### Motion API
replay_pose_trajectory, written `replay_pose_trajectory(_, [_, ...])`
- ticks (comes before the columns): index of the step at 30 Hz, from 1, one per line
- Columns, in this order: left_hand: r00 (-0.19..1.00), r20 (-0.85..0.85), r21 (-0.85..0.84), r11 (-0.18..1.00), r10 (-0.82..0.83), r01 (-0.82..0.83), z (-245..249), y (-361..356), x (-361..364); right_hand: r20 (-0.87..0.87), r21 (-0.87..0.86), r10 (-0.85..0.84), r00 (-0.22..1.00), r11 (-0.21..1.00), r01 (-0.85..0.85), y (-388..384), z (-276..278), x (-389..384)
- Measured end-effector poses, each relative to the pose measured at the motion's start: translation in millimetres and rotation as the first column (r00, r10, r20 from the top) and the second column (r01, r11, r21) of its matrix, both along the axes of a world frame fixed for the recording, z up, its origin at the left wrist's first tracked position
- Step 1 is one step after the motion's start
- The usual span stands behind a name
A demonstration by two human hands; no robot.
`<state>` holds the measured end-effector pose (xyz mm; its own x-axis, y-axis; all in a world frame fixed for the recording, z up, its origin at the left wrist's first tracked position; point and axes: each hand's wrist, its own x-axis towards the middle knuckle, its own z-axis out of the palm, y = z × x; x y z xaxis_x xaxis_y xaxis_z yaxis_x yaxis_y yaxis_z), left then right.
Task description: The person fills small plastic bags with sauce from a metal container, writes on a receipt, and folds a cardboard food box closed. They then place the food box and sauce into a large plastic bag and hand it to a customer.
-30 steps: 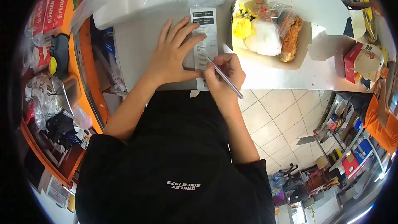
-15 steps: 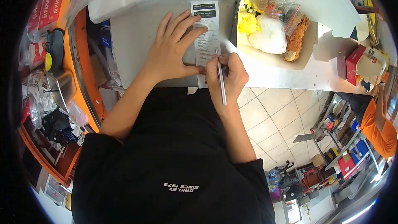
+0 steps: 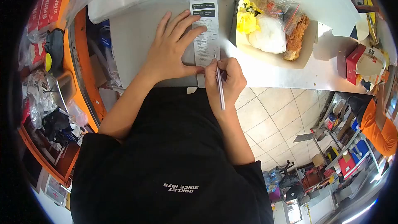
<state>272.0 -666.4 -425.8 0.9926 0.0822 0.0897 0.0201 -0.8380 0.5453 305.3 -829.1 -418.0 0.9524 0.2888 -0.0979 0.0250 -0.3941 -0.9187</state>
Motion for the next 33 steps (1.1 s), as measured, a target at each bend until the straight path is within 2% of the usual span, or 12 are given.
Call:
replay_pose_trajectory(1, [1.0,0.001,-0.001,1.0,-0.001,0.001,0.1,0.1,0.3,0.062,-0.039,-0.036,0.997,0.998,0.039,-0.5,-0.5,0.0])
replay_pose_trajectory(5, [1.0,0.005,-0.007,1.0,-0.002,0.002,0.9,0.8,0.6,-0.102,0.217,0.052,0.993,0.976,-0.029,-1.5,-9.6,0.8])
replay_pose_trajectory(6, [1.0,0.0,-0.005,1.0,-0.002,0.002,1.0,0.8,0.5,-0.102,0.217,0.052,0.993,0.976,-0.028,-2.3,-8.3,-0.3])
replay_pose_trajectory(8, [1.0,-0.002,-0.002,1.0,-0.003,0.003,0.9,1.2,0.6,0.02,-0.063,0.019,1.0,0.998,-0.018,-0.9,1.2,-2.3])
replay_pose_trajectory(11, [1.0,-0.007,0.0,1.0,-0.018,0.018,0.9,2.0,1.0,0.129,-0.091,-0.079,0.988,0.992,0.091,-2.6,1.4,-5.0])
replay_pose_trajectory(12, [1.0,-0.007,-0.003,1.0,-0.016,0.016,1.3,1.7,0.9,-0.039,0.05,-0.114,0.993,0.992,0.116,-2.1,2.8,-6.0])
replay_pose_trajectory(13, [1.0,-0.008,-0.007,1.0,-0.014,0.014,1.6,1.4,0.5,-0.039,0.05,-0.115,0.993,0.992,0.117,-3.4,0.6,-5.7])
replay_pose_trajectory(15, [1.0,-0.011,-0.011,1.0,-0.015,0.015,1.9,1.6,0.6,-0.17,0.232,-0.056,0.984,0.968,0.095,-8.3,-6.6,-3.7])
replay_pose_trajectory(24, [1.0,-0.008,-0.005,1.0,-0.018,0.018,1.7,1.8,0.8,-0.191,0.279,0.01,0.981,0.959,0.044,-8.9,-6.1,-5.2])
replay_pose_trajectory(28, [0.999,-0.043,0.014,0.999,-0.031,0.032,1.5,2.7,0.6,-0.155,0.239,-0.037,0.987,0.968,0.074,-7.8,-6.7,-7.2])
replay_pose_trajectory(30, [0.999,-0.043,0.019,0.999,-0.034,0.035,1.5,3.1,0.5,-0.155,0.255,0.027,0.988,0.967,0.013,-9.1,-10.3,-8.8])
replay_pose_trajectory(33, [0.999,-0.026,0.009,1.0,-0.029,0.029,1.1,2.2,0.6,-0.208,0.265,-0.04,0.977,0.96,0.096,-3.6,-4.5,-7.0])
